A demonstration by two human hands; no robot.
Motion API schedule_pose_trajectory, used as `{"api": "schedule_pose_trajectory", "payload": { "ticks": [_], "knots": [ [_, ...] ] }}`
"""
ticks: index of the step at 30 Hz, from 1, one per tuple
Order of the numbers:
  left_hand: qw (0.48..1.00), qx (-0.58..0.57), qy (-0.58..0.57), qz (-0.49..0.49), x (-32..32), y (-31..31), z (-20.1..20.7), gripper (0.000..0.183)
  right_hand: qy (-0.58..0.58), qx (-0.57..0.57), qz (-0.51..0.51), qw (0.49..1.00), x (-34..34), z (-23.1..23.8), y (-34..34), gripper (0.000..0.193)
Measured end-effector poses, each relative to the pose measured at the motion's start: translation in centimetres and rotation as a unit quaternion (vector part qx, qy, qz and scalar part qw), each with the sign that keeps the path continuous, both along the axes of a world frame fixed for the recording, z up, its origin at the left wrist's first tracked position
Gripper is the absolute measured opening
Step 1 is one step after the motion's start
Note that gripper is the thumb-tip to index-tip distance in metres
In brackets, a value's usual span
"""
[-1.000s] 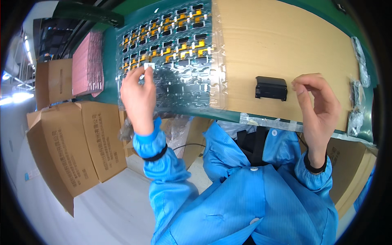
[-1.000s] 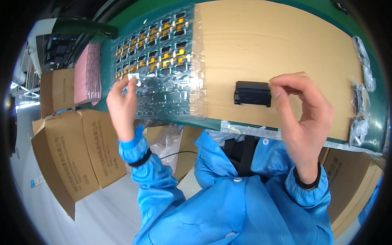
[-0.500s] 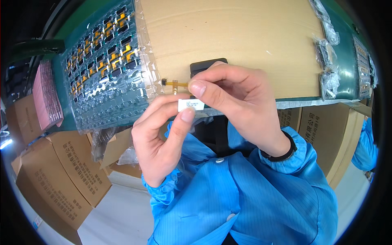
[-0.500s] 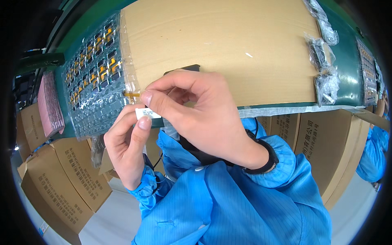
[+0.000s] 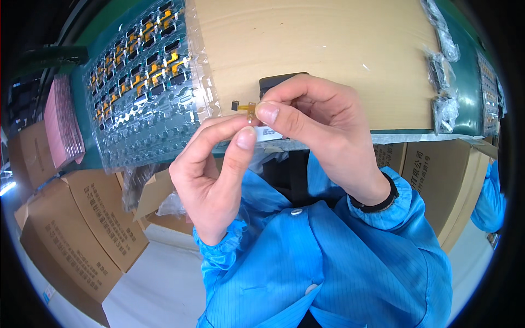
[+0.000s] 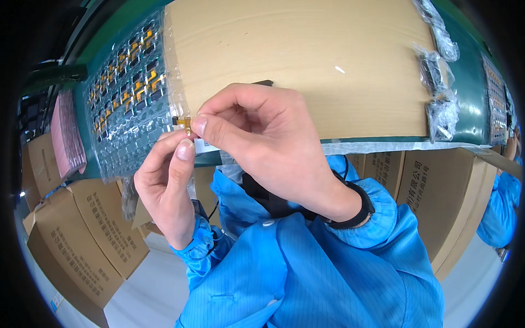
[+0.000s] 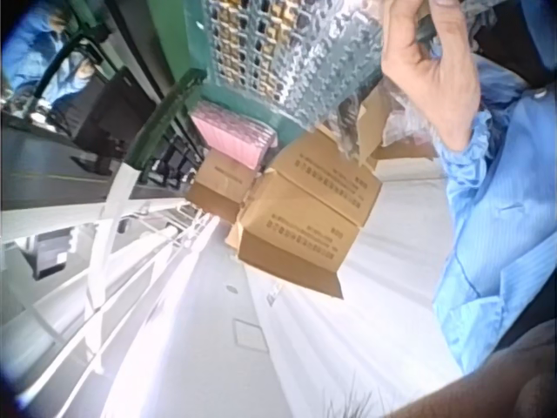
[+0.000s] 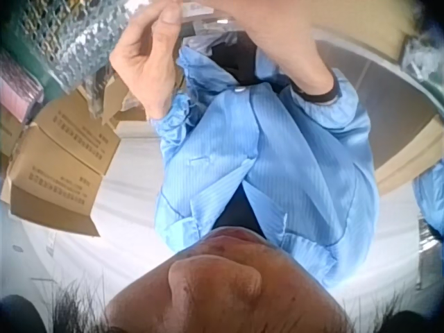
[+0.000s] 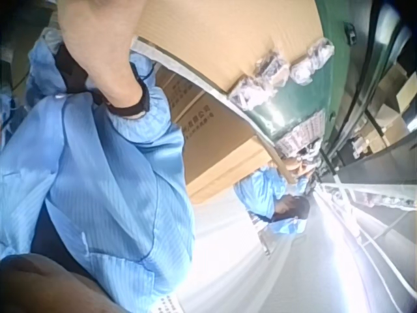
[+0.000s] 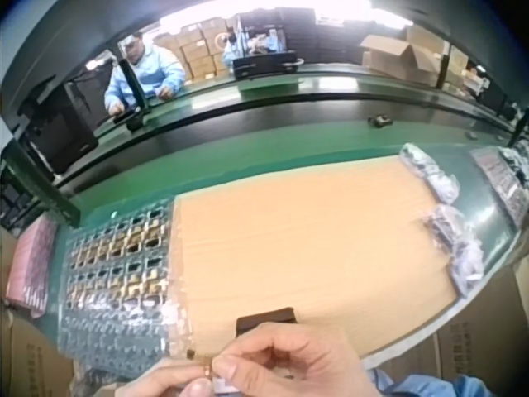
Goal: Assembling small electronic modules into plastic housings at a factory workstation.
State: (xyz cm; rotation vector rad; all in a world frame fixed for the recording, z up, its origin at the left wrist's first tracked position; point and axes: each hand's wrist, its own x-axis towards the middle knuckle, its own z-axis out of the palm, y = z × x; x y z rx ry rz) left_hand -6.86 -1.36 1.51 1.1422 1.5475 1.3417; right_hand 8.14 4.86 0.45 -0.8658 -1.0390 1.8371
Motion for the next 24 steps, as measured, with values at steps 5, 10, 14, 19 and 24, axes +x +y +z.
{"api": "schedule_pose_trajectory", "payload": {
  "ticks": [5, 10, 14, 19, 24],
  "knots": [
    [0.999, 0.018, -0.035, 0.021, 0.2, 0.0, -0.3, 0.013, -0.031, -0.002, 0.019, 0.999, 0.0, 0.0, 0.0, 0.009],
    [0.999, 0.019, -0.020, 0.016, 0.0, -0.2, -0.4, 0.013, -0.019, -0.002, -0.002, 1.000, -0.5, -0.2, -0.4, 0.008],
    [1.000, 0.010, 0.009, 0.014, -0.4, -0.7, -0.1, 0.012, -0.033, -0.017, 0.007, 0.999, -0.5, -0.3, -0.5, 0.007],
    [0.999, 0.017, 0.017, 0.032, -0.6, -1.5, -0.2, 0.012, -0.037, -0.017, 0.025, 0.999, -1.0, -0.5, -0.9, 0.007],
    [0.977, 0.067, 0.199, 0.027, -1.6, -1.8, -0.3, 0.013, -0.019, -0.065, 0.046, 0.997, -1.4, -0.4, -1.1, 0.011]
  ]
}}
